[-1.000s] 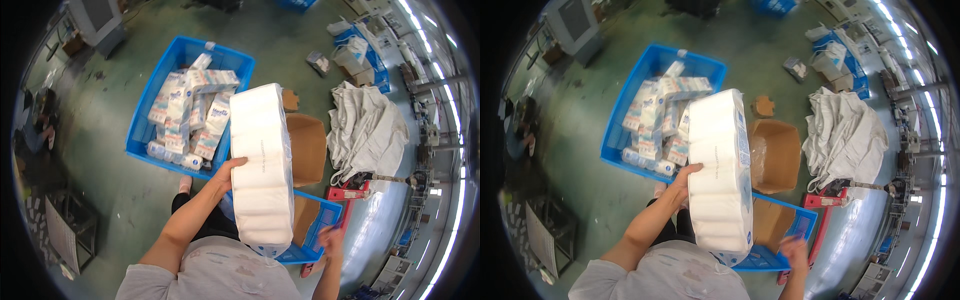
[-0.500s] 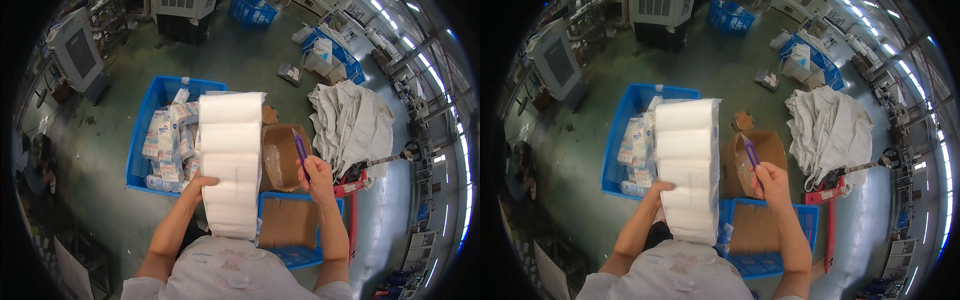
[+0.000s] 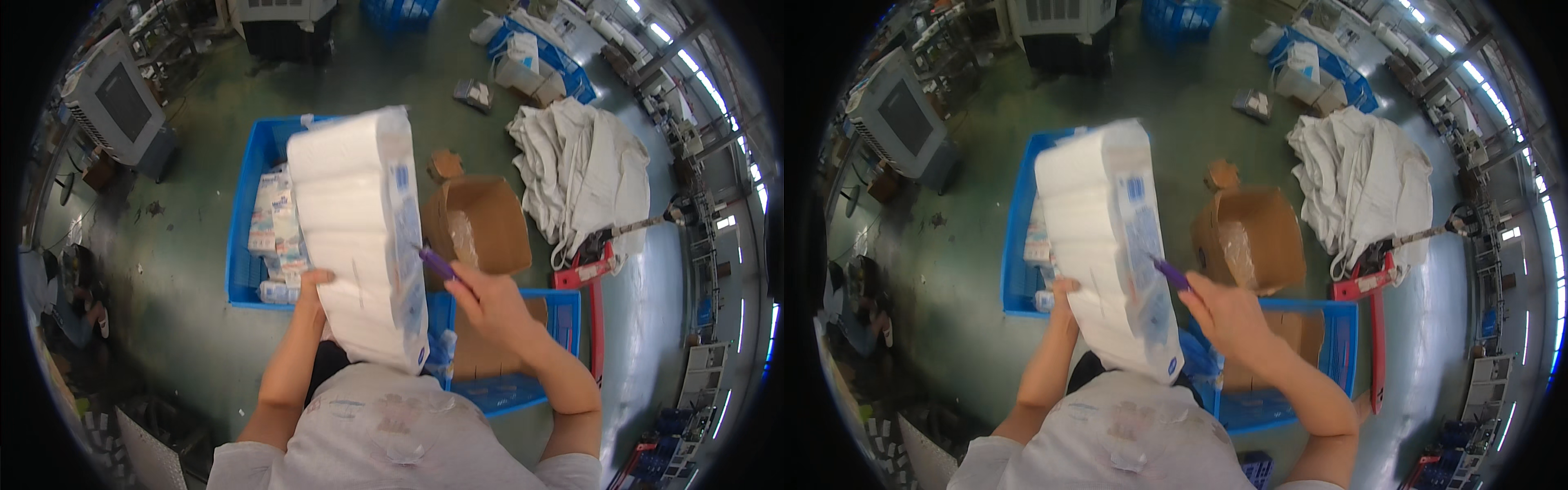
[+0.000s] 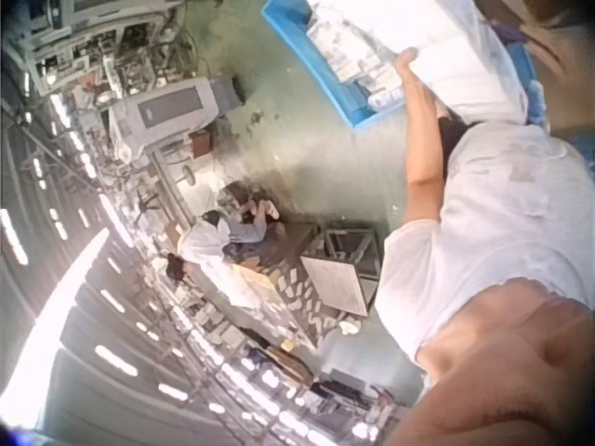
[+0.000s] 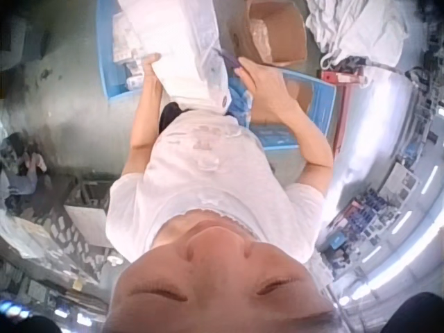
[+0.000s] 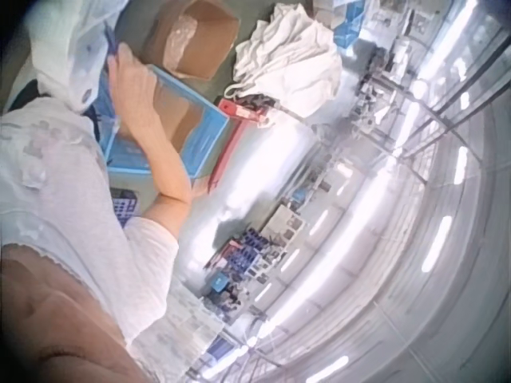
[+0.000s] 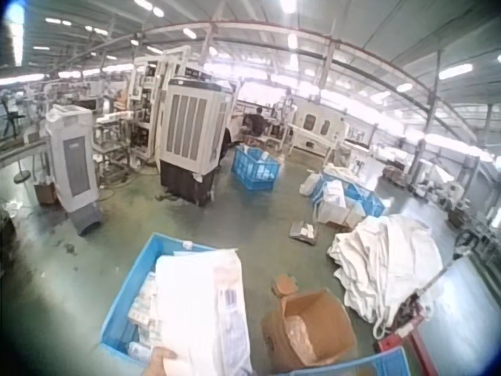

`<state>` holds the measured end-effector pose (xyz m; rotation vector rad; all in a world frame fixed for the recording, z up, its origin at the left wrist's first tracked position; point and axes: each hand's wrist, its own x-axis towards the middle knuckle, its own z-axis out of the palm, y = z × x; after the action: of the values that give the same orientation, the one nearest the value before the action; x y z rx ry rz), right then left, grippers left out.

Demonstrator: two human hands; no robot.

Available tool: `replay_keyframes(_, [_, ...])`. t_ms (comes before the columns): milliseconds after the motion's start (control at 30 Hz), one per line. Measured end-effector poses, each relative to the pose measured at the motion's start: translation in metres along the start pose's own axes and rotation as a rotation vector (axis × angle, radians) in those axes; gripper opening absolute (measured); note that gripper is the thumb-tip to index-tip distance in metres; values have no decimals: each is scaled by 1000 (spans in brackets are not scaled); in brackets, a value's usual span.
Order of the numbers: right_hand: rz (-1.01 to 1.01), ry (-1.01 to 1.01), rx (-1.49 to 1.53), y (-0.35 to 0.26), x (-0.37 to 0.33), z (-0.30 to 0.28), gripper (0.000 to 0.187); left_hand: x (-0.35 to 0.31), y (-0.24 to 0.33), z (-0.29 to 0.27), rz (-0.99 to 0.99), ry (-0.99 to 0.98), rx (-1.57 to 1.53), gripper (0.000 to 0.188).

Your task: The person takes plastic-wrapped bundles of paper rolls from a blue bin, uses a purple utility knife to cut open the packaging, and places the individual rolls into a cardboard box.

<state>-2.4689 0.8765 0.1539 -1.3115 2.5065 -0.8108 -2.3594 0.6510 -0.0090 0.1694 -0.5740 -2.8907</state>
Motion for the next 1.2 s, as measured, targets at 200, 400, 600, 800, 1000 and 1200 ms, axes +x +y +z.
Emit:
replay_keyframes(200, [141, -471, -130, 5, -152, 58, 16, 18, 22, -33, 15, 93, -138, 76])
replay_keyframes(400, [501, 31, 282, -8, -77, 35, 15, 23, 41, -31, 48, 231, -63, 74])
replay_keyframes(600, [70, 532, 92, -50, 77, 63, 41, 17, 33, -6, -120, 58, -112, 77])
replay_keyframes(800, [219, 424, 32, -37, 99, 45, 38, 31, 27, -36, -276, -56, -108, 75])
replay_keyframes(1000, [25, 846, 114, 37, 138, -17, 32, 79, 1, -34, -502, -93, -74, 68])
replay_keyframes(1200, [290, 611, 142, 81, 123, -64, 27, 134, -11, 64, -288, 67, 525, 71])
